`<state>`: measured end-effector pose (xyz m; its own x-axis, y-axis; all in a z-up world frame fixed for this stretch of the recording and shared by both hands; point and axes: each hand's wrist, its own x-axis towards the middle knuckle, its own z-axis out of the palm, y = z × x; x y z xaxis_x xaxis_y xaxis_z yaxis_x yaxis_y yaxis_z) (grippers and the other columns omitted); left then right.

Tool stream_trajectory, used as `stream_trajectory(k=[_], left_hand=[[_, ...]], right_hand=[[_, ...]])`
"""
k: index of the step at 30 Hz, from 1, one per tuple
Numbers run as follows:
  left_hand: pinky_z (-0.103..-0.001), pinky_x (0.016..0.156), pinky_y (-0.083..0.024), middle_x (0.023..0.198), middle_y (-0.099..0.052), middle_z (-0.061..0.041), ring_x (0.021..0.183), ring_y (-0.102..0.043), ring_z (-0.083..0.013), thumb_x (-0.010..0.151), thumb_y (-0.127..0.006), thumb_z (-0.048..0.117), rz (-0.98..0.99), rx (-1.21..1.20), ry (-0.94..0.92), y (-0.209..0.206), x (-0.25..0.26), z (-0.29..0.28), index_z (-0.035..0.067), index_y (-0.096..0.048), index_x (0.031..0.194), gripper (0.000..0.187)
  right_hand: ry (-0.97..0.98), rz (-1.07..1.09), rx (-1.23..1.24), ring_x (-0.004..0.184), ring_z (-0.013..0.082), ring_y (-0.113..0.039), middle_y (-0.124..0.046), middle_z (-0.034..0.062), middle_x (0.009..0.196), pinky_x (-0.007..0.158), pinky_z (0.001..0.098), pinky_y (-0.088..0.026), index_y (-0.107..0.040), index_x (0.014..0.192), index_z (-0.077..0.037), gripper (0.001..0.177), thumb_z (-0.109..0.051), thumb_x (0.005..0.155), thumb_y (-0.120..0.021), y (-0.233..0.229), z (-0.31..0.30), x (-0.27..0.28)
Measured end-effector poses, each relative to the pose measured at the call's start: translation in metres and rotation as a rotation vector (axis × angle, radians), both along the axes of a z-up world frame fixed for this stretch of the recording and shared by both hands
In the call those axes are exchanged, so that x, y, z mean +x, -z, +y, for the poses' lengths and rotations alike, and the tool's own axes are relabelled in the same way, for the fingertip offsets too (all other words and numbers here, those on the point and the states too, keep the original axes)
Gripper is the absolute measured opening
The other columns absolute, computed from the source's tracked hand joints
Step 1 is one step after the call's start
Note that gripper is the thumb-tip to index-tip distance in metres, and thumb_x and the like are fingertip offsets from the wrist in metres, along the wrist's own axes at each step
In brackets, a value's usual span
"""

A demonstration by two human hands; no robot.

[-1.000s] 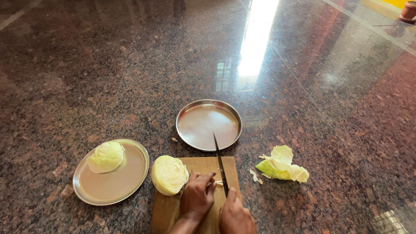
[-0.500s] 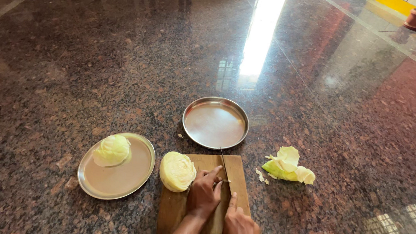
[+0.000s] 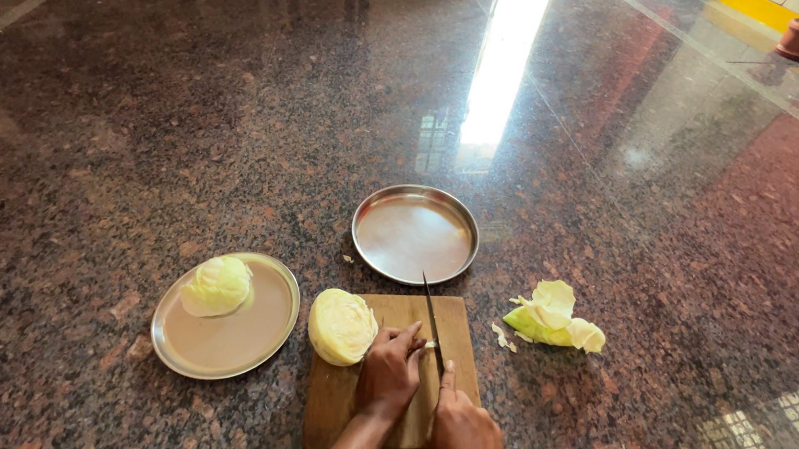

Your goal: The person chops a cabbage on a wooden board using a knife and puts the pieces into a metal plate.

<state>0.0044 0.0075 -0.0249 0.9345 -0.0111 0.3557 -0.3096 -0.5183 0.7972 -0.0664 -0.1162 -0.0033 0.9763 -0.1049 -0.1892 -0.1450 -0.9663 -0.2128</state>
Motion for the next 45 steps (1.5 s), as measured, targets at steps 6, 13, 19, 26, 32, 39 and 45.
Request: stream_trajectory(k=[6, 13, 19, 26, 32, 39, 45], left_hand=[[-0.041, 0.078, -0.058, 0.097, -0.070, -0.018, 0.088, -0.071, -0.0335, 0.081, -0.073, 0.004, -0.042, 0.008, -0.009, 0.003, 0.002, -0.001, 0.006, -0.073, 0.121, 0.040], [-0.038, 0.077, -0.060, 0.100, -0.070, -0.015, 0.088, -0.074, -0.0283, 0.085, -0.074, 0.007, 0.014, 0.000, -0.021, -0.002, -0.001, -0.002, 0.008, -0.073, 0.118, 0.033], [-0.039, 0.079, -0.059, 0.098, -0.077, -0.013, 0.088, -0.074, -0.0272, 0.085, -0.073, 0.005, -0.096, 0.016, 0.038, -0.017, -0.008, 0.001, 0.006, -0.069, 0.129, 0.044], [-0.042, 0.084, -0.057, 0.100, -0.073, -0.018, 0.093, -0.070, -0.0326, 0.084, -0.073, 0.006, -0.081, 0.066, -0.025, -0.021, -0.017, 0.004, 0.006, -0.068, 0.130, 0.047], [-0.042, 0.083, -0.057, 0.102, -0.071, -0.018, 0.093, -0.071, -0.0335, 0.085, -0.068, 0.004, -0.057, 0.018, -0.066, -0.004, -0.015, 0.001, 0.005, -0.071, 0.122, 0.037], [-0.043, 0.079, -0.058, 0.094, -0.072, -0.019, 0.091, -0.072, -0.0351, 0.085, -0.069, 0.004, -0.131, 0.037, -0.104, 0.003, -0.010, 0.002, 0.008, -0.076, 0.112, 0.029], [-0.042, 0.079, -0.059, 0.096, -0.074, -0.016, 0.089, -0.073, -0.0316, 0.089, -0.068, 0.008, -0.042, 0.024, -0.091, -0.012, -0.018, 0.002, 0.006, -0.073, 0.118, 0.030]], right_hand=[[-0.032, 0.013, -0.006, 0.092, 0.0393, -0.074, -0.071, 0.0209, 0.107, 0.082, 0.0484, -0.061, -0.022, 0.157, 0.002, 0.077, -0.018, 0.091, -0.056, 0.015, 0.004, 0.003], [0.002, -0.013, 0.008, 0.090, 0.0379, -0.075, -0.071, 0.0217, 0.103, 0.081, 0.0486, -0.060, -0.025, 0.155, 0.003, 0.075, -0.017, 0.091, -0.057, 0.002, 0.010, 0.006], [0.020, -0.134, 0.089, 0.085, 0.0365, -0.075, -0.072, 0.0192, 0.096, 0.080, 0.0470, -0.061, -0.032, 0.153, 0.001, 0.069, -0.016, 0.090, -0.053, -0.010, -0.003, 0.003], [-0.006, -0.117, 0.080, 0.086, 0.0380, -0.074, -0.072, 0.0193, 0.098, 0.080, 0.0484, -0.060, -0.032, 0.154, -0.002, 0.069, -0.018, 0.090, -0.053, -0.014, 0.003, 0.002], [-0.028, -0.044, 0.061, 0.089, 0.0374, -0.074, -0.073, 0.0175, 0.101, 0.082, 0.0488, -0.059, -0.026, 0.157, -0.004, 0.073, -0.017, 0.091, -0.054, -0.002, 0.005, -0.002], [-0.078, -0.029, 0.011, 0.091, 0.0380, -0.073, -0.072, 0.0194, 0.103, 0.081, 0.0488, -0.060, -0.027, 0.156, 0.000, 0.074, -0.015, 0.090, -0.056, 0.007, 0.007, 0.006], [-0.042, -0.067, 0.094, 0.087, 0.0361, -0.075, -0.073, 0.0187, 0.102, 0.081, 0.0468, -0.061, -0.028, 0.155, 0.001, 0.070, -0.014, 0.092, -0.053, -0.020, 0.003, 0.003]])
